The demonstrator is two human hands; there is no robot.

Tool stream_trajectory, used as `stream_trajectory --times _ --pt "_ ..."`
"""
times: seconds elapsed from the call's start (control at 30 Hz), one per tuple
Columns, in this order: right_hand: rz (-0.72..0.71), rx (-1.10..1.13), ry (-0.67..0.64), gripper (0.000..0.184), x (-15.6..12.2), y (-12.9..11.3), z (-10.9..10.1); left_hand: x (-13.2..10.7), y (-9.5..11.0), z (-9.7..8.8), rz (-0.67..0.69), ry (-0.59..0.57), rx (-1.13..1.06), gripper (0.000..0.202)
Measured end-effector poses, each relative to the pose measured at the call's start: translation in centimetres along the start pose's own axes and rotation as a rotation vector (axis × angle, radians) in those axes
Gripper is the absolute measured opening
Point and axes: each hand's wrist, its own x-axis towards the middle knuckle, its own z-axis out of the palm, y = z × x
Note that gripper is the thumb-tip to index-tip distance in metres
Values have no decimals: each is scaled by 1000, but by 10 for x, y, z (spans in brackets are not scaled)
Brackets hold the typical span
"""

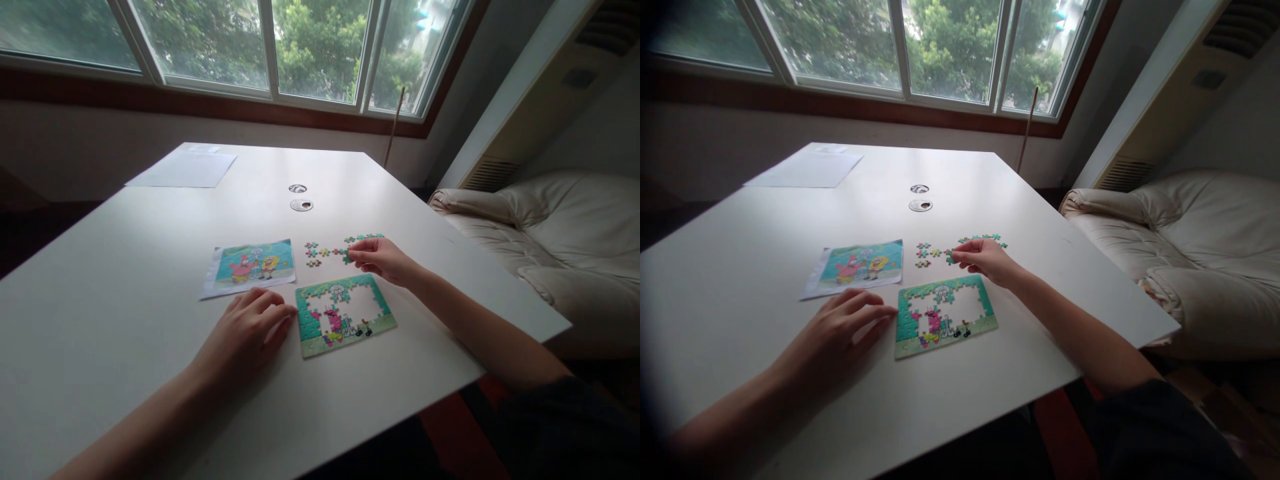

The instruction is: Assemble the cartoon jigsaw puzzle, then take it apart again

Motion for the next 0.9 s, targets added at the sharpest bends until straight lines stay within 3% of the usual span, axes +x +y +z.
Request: stream_trajectory --times 0.27,0.57,0.9 --pt "21 34 -35 25 -8 -1 2 -1 -1 0 -5 -13 -3 20" --pt "-67 -25 -77 28 -9 1 9 1 0 -1 5 -3 -6 21" --pt "-226 -336 -236 21 -22 17 49 0 3 0 68 2 -37 20"
